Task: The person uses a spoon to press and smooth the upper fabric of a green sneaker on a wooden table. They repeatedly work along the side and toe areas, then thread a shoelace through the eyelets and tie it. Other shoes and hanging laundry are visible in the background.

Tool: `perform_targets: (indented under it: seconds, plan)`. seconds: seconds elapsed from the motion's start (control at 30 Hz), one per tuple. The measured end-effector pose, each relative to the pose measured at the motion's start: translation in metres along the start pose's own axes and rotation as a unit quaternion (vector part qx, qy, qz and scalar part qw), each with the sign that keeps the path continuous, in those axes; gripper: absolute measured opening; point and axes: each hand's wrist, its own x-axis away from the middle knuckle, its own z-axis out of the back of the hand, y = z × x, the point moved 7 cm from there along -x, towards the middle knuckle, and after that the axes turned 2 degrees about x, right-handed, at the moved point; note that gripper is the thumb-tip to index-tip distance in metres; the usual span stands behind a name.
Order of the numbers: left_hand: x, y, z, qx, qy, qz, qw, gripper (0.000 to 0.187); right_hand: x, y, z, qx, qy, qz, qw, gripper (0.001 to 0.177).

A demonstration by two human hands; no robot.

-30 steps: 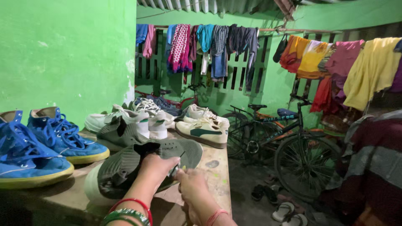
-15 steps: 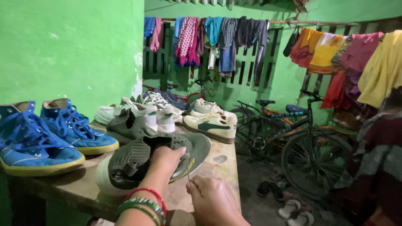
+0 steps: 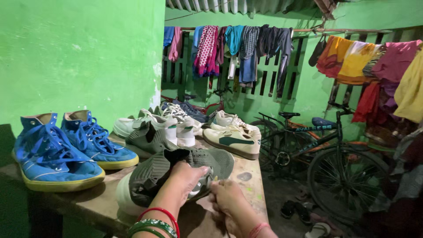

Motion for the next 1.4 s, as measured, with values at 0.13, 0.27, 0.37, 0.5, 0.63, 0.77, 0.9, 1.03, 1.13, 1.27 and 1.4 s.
perform_targets:
  seconds: [0.13,0.27,0.37,0.5,0.63,0.77,0.9,1.03,1.13,1.27,1.4]
  plan:
    - [-0.009,0.000,-0.001,0.012,0.030,-0.057,0.998,0.047,-0.005,-0.016,0.003,0.148,0.095,0.166,0.970,0.018]
    - [-0.020,-0.006,-0.005,-0.070,0.095,-0.049,0.992,0.055,-0.001,-0.011,0.003,0.092,0.083,0.175,0.977,0.017]
    - [-0.024,-0.006,-0.007,-0.041,0.048,-0.083,0.995,0.056,0.004,-0.011,0.007,-0.073,0.041,0.146,0.986,0.014]
    - [-0.017,-0.010,-0.019,0.017,-0.090,-0.117,0.989,0.054,0.011,-0.011,0.016,-0.214,0.046,0.091,0.972,0.013]
    - [-0.018,-0.015,-0.020,-0.202,-0.025,-0.091,0.975,0.051,0.015,-0.018,0.003,-0.203,0.002,0.106,0.973,0.017]
    - [-0.023,-0.021,-0.034,-0.258,0.005,-0.078,0.963,0.047,0.013,-0.013,0.006,-0.169,0.000,0.100,0.980,0.015]
    - [-0.030,-0.017,-0.062,-0.251,0.022,-0.083,0.964,0.044,0.011,-0.007,0.014,-0.096,0.021,0.105,0.990,0.016]
    - [-0.041,-0.011,-0.072,-0.241,0.024,-0.089,0.966,0.041,0.001,-0.003,0.017,-0.076,0.048,0.091,0.992,0.015]
    - [-0.035,-0.026,-0.070,-0.236,0.014,-0.081,0.968,0.039,-0.009,0.003,0.027,-0.169,0.062,0.093,0.979,0.008]
    - [-0.015,-0.050,-0.053,-0.224,-0.032,-0.052,0.973,0.036,-0.026,0.013,0.036,-0.219,0.106,0.080,0.967,0.013]
    - [-0.009,-0.028,-0.037,-0.120,-0.130,-0.010,0.984,0.033,-0.044,0.012,0.036,-0.200,0.092,0.134,0.966,0.017]
